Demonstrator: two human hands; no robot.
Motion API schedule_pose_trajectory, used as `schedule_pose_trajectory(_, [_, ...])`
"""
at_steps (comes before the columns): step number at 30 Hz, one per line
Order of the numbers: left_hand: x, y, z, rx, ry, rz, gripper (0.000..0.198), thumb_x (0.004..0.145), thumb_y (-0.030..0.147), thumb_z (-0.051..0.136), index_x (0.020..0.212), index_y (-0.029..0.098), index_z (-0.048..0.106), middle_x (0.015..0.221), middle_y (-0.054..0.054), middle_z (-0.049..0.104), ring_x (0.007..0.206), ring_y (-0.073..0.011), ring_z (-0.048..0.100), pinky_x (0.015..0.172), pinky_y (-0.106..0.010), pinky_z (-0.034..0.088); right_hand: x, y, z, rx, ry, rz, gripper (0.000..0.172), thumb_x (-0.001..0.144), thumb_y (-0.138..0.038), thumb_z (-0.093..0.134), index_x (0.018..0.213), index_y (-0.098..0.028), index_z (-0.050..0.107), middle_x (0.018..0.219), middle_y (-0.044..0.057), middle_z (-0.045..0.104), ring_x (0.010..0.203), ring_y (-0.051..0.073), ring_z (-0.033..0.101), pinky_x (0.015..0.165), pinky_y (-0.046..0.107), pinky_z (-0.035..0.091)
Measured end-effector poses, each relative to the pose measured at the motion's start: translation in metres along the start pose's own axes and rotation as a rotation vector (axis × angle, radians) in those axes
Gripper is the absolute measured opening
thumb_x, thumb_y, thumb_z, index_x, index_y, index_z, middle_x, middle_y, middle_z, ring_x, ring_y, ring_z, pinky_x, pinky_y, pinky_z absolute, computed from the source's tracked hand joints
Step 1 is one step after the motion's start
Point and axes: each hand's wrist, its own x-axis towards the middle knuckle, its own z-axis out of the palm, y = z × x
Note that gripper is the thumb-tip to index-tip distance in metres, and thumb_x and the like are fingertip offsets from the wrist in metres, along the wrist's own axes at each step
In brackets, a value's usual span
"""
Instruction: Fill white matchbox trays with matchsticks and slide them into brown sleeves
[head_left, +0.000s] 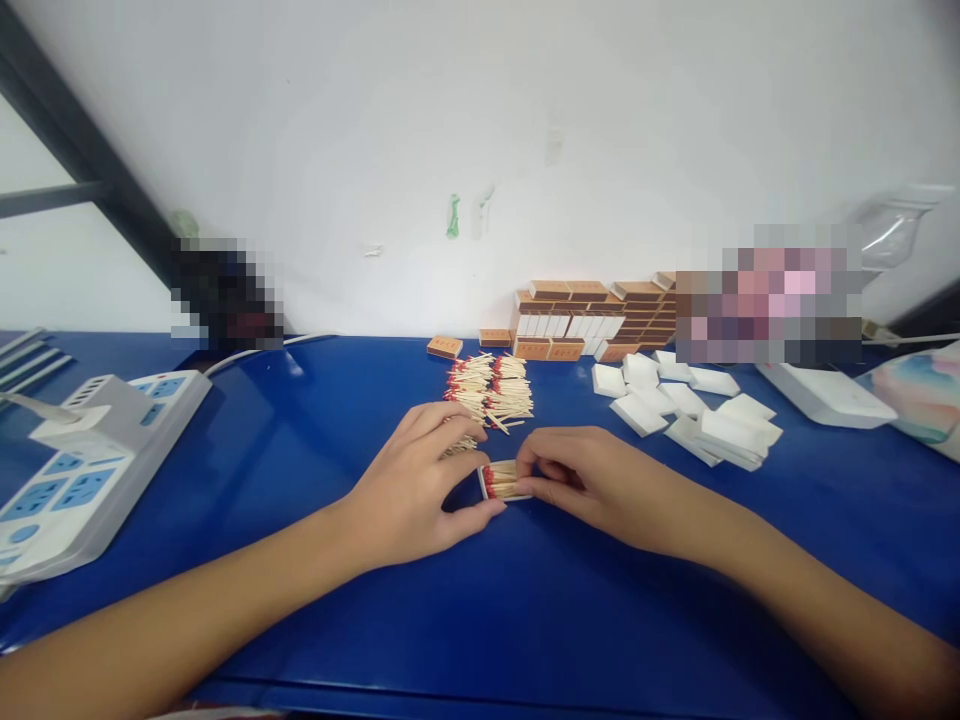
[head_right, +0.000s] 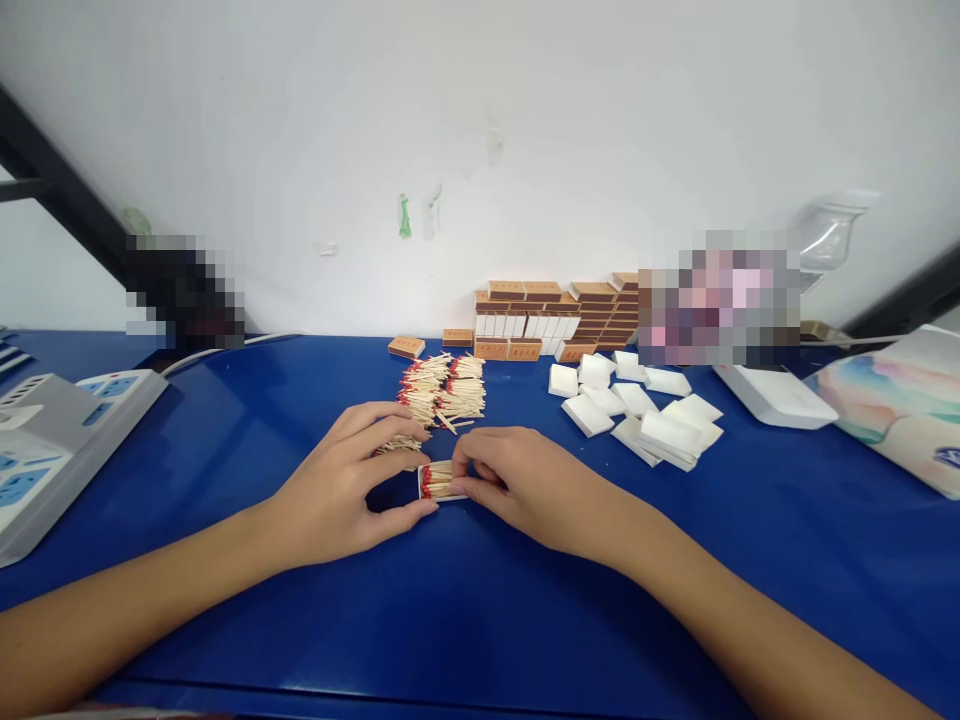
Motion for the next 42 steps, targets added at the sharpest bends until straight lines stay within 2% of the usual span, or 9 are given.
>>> schedule_pose_trajectory(16, [-0.0006,0.0002,0.0004,0.008,-0.009,0.001,0.026,0.092,0.04,0.075,0.102,0.017,0.074,0.12,-0.011,0.072,0.126,-0.0302,0.059,0.108,-0.049,0.048,-0.0002,-0.0008,0.0,-0.095,0.005,0.031,0.01,0.1,-0.024,0.063,0.092,-0.021,0.068,0.076,-0.003,0.06,0.065,0.013,0.052,0.063,0.026,0.036])
schedule_pose_trajectory(26, [0.0002,0.0001,0.0002,0.002,-0.007,-0.006,0.024,0.092,0.04,0.075,0.102,0.018,0.074,0.122,-0.011,0.072,0.126,-0.0303,0.06,0.108,-0.049,0.048,-0.0003,0.0054,0.0001,-0.082,-0.041,0.039,0.015,0.105,-0.027,0.055,0.093,-0.021,0.061,0.095,0.003,0.069,0.081,0.018,0.062,0.072,0.029,0.041])
schedule_pose_trajectory(34, [-0.0008,-0.0002,0.0006,0.002,-0.013,0.001,0.027,0.092,0.041,0.076,0.102,0.017,0.074,0.122,-0.011,0.072,0.127,-0.0301,0.059,0.109,-0.049,0.048,-0.0031,0.0039,-0.007,-0.11,-0.058,0.045,0.016,0.105,-0.029,0.055,0.09,-0.022,0.058,0.089,0.001,0.068,0.078,0.017,0.06,0.068,0.029,0.038])
schedule_pose_trajectory(42, [-0.0005,0.0001,-0.0004,0.004,-0.02,0.002,0.027,0.092,0.041,0.075,0.104,0.018,0.074,0.12,-0.011,0.072,0.125,-0.0308,0.06,0.107,-0.05,0.049,-0.0045,0.0017,-0.0056,-0.097,-0.042,0.032,0.015,0.105,-0.023,0.051,0.091,-0.023,0.057,0.094,0.004,0.07,0.079,0.019,0.063,0.069,0.03,0.041])
